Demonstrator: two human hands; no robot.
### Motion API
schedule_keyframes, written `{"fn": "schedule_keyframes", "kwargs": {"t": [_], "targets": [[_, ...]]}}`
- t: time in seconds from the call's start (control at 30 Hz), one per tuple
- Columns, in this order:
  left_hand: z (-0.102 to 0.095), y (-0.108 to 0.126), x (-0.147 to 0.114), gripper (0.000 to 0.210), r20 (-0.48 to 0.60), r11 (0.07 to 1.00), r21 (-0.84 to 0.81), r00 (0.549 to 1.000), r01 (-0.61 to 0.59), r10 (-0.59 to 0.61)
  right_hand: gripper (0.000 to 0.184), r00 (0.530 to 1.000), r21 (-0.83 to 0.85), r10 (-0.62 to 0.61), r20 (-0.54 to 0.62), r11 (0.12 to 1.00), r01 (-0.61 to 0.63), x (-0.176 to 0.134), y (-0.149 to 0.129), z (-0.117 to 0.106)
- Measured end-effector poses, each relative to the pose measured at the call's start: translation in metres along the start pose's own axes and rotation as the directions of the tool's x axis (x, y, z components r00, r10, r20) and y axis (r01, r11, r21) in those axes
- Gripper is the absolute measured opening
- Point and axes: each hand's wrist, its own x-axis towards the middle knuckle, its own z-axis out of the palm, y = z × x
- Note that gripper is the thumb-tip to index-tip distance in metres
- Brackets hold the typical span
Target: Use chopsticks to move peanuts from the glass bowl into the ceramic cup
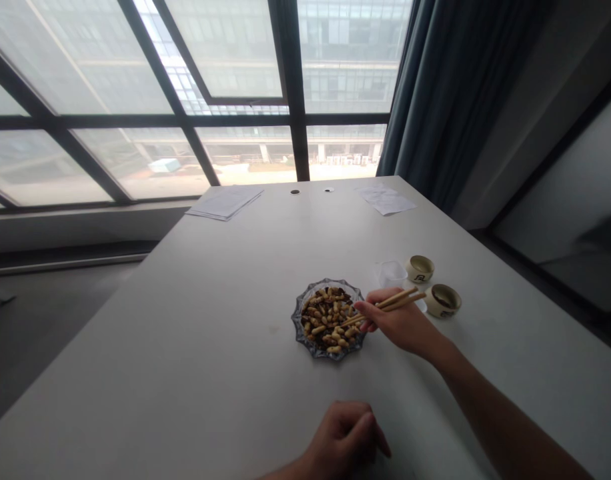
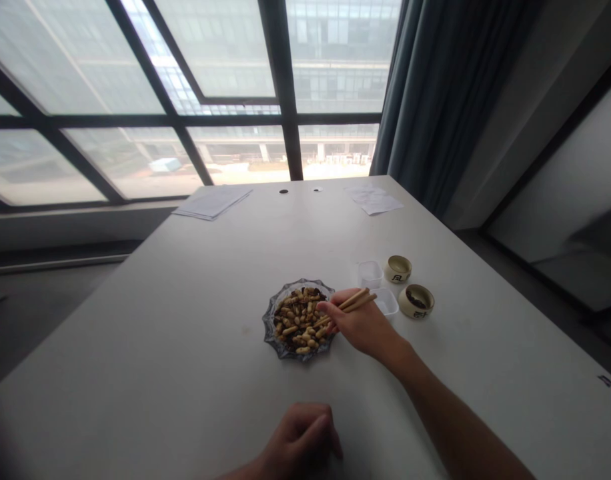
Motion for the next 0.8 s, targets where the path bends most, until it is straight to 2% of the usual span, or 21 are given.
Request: {"fn": "schedule_keyframes", "kwargs": {"t": [0.2, 0.37, 0.63, 0.8], "targets": [[0.0, 0.002, 0.0, 0.089, -0.007, 1.0, -0.009, 1.0, 0.002, -0.002, 0.038, 0.999, -0.001, 0.0, -0.054, 1.0, 0.0, -0.002, -0.004, -0.009], [0.0, 0.004, -0.001, 0.092, -0.005, 1.0, 0.015, 1.0, 0.017, -0.017, 0.034, 0.999, -0.02, 0.008, -0.039, 1.0, -0.009, -0.004, -0.007, -0.015], [-0.001, 0.001, 0.001, 0.092, -0.005, 1.0, 0.029, 1.0, -0.001, 0.001, 0.035, 0.999, -0.005, 0.03, 0.017, 1.0, -0.03, -0.002, -0.003, -0.012], [0.0, 0.007, -0.001, 0.093, -0.003, 0.999, 0.041, 1.0, -0.011, 0.012, 0.034, 0.999, 0.005, 0.029, -0.035, 1.0, -0.029, -0.001, -0.002, -0.011]]}}
